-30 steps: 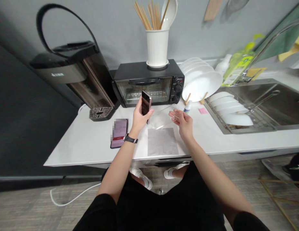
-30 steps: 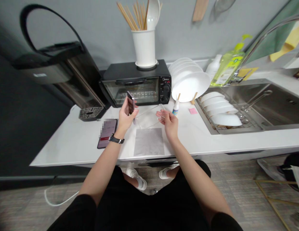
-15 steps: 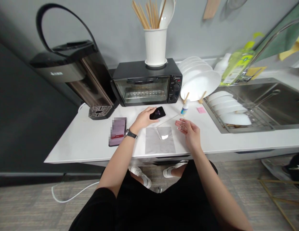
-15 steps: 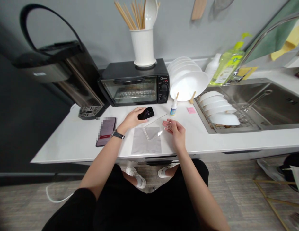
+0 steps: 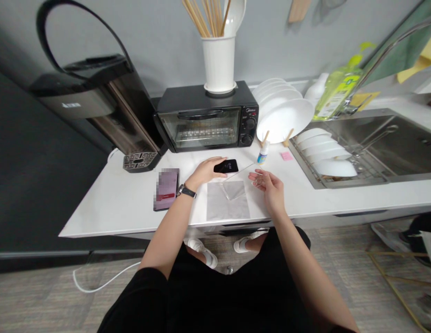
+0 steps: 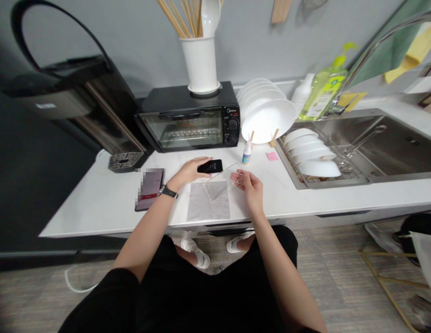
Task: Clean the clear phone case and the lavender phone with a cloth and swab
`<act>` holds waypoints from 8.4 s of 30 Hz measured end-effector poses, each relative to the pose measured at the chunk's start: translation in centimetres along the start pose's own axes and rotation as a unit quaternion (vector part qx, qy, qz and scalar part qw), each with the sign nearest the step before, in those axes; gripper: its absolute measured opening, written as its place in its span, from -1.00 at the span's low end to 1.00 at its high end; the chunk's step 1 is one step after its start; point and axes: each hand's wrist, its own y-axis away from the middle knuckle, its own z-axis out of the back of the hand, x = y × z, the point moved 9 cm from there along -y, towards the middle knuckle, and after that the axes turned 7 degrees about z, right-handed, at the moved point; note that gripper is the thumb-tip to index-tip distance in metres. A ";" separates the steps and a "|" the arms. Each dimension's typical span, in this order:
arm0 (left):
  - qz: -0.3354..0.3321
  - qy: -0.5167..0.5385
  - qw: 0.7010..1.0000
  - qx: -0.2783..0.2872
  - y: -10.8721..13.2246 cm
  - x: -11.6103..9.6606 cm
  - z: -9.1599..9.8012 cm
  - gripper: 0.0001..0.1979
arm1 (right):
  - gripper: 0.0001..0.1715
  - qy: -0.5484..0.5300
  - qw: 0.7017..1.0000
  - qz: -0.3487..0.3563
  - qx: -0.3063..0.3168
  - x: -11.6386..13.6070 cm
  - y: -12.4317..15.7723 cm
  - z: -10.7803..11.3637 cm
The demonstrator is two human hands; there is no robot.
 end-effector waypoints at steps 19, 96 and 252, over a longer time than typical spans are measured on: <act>0.134 -0.007 0.961 -0.241 21.0 -5.6 3.7 -0.26 | -0.31 0.150 0.974 0.023 0.166 0.7 5.6 -8.0; 0.093 0.023 0.991 -0.093 14.8 -5.7 0.2 0.11 | -0.27 0.513 0.709 0.308 0.373 2.9 12.1 -11.3; 0.070 0.020 0.996 -0.048 14.1 -5.6 -0.1 -0.01 | -0.19 0.652 0.686 0.272 0.176 3.3 7.9 -7.0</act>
